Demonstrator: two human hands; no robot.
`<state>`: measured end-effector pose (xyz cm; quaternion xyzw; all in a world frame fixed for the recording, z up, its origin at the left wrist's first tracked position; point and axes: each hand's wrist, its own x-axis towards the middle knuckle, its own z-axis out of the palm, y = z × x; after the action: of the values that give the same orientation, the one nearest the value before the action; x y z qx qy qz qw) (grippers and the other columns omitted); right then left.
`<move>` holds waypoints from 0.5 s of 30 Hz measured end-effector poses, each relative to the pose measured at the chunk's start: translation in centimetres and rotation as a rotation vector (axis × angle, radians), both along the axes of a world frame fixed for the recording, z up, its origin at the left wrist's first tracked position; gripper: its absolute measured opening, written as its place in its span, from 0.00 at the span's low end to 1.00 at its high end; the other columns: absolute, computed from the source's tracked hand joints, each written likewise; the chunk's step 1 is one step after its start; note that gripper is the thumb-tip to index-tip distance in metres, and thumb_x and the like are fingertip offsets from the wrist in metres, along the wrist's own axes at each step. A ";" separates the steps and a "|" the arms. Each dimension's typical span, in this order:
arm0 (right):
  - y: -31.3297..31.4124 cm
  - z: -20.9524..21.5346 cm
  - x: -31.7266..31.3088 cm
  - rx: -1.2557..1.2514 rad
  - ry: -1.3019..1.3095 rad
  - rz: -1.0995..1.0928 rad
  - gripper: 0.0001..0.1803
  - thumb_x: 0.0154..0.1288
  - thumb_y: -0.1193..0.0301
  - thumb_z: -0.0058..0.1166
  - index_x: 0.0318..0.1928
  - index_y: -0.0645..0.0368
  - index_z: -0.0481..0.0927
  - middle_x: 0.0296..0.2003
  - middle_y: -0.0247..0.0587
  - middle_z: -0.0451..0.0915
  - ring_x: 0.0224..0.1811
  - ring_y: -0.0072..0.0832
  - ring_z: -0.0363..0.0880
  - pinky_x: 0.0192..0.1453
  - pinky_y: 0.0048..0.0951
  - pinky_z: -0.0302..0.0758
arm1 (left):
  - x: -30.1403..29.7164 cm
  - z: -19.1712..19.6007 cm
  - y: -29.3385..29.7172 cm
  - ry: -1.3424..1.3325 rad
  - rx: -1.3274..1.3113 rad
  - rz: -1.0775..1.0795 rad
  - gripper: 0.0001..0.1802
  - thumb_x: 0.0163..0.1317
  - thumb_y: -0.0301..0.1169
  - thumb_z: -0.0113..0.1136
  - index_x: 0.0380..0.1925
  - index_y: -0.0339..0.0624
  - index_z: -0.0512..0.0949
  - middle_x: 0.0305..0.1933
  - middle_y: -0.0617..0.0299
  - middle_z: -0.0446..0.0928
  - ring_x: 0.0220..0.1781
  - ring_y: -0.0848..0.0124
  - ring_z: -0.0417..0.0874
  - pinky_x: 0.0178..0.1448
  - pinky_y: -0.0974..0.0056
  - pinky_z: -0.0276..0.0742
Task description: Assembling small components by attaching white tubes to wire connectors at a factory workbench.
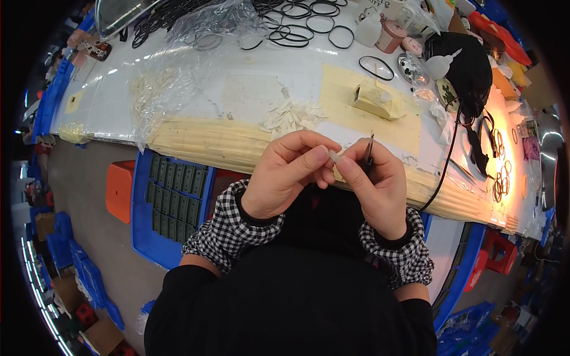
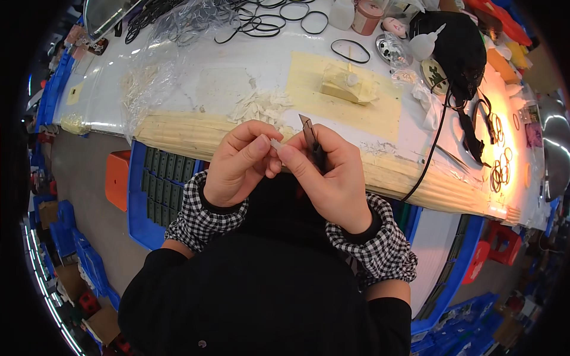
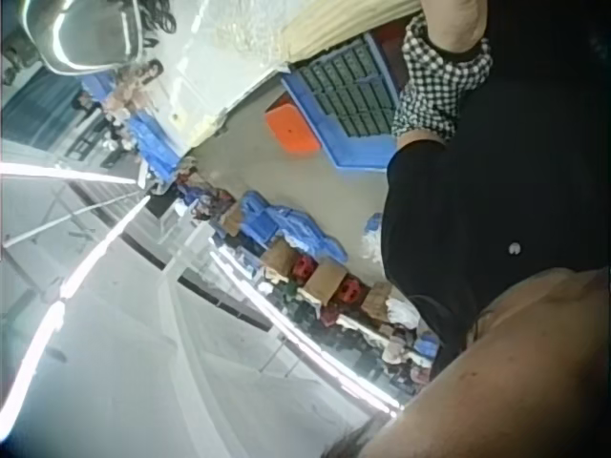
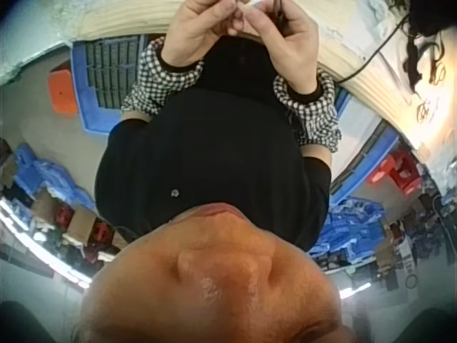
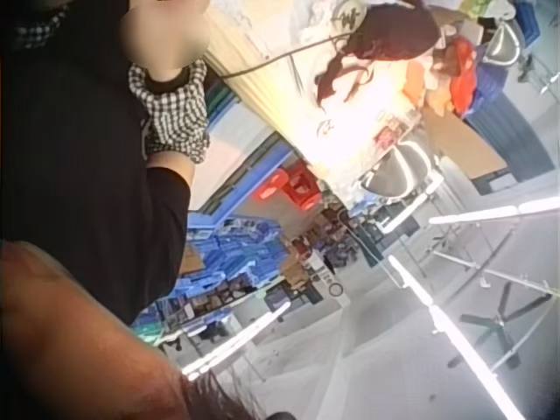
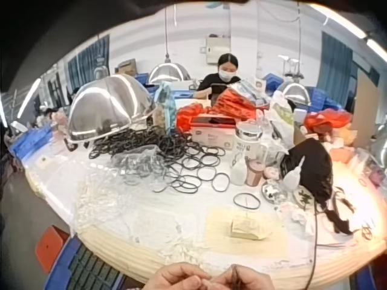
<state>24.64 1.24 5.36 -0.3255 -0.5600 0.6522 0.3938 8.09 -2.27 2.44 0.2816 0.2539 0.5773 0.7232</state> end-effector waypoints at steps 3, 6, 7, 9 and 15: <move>0.1 0.3 0.1 -0.040 -0.046 0.004 0.08 0.65 0.71 0.54 0.36 0.64 0.76 0.24 0.29 0.77 0.23 0.10 0.71 0.20 0.12 0.66 | 0.0 0.0 0.0 0.000 0.020 0.008 0.12 0.68 0.32 0.51 0.45 0.35 0.75 0.33 0.63 0.77 0.34 0.77 0.78 0.39 0.74 0.75; 0.3 0.0 0.3 -0.003 -0.078 0.007 0.08 0.65 0.70 0.54 0.37 0.64 0.76 0.25 0.29 0.77 0.22 0.10 0.71 0.20 0.13 0.66 | -0.2 0.1 -0.1 -0.007 0.019 0.011 0.13 0.68 0.33 0.50 0.46 0.35 0.75 0.33 0.63 0.77 0.35 0.77 0.78 0.39 0.73 0.76; 0.3 0.0 0.2 -0.005 -0.080 0.006 0.08 0.65 0.70 0.54 0.37 0.64 0.76 0.25 0.29 0.77 0.22 0.10 0.70 0.20 0.13 0.66 | -0.2 0.1 -0.1 -0.007 0.018 0.010 0.13 0.68 0.33 0.50 0.46 0.35 0.75 0.33 0.63 0.77 0.35 0.77 0.78 0.39 0.73 0.76; 0.3 0.1 0.2 -0.007 -0.083 0.003 0.09 0.65 0.70 0.54 0.37 0.64 0.77 0.24 0.29 0.77 0.22 0.10 0.70 0.20 0.13 0.66 | -0.1 0.0 -0.2 0.017 0.035 0.033 0.12 0.68 0.32 0.51 0.44 0.35 0.75 0.33 0.62 0.78 0.35 0.77 0.79 0.39 0.73 0.76; 0.4 0.1 0.3 0.104 -0.127 0.002 0.10 0.68 0.68 0.49 0.41 0.64 0.76 0.23 0.28 0.74 0.22 0.11 0.67 0.23 0.14 0.64 | -0.1 0.0 -0.2 0.083 -0.051 0.101 0.07 0.64 0.27 0.55 0.39 0.36 0.75 0.34 0.60 0.80 0.35 0.74 0.82 0.39 0.73 0.79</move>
<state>24.97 1.67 5.41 -0.3445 -0.6174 0.6007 0.3734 7.96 -2.47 2.45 0.2739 0.3123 0.5944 0.6886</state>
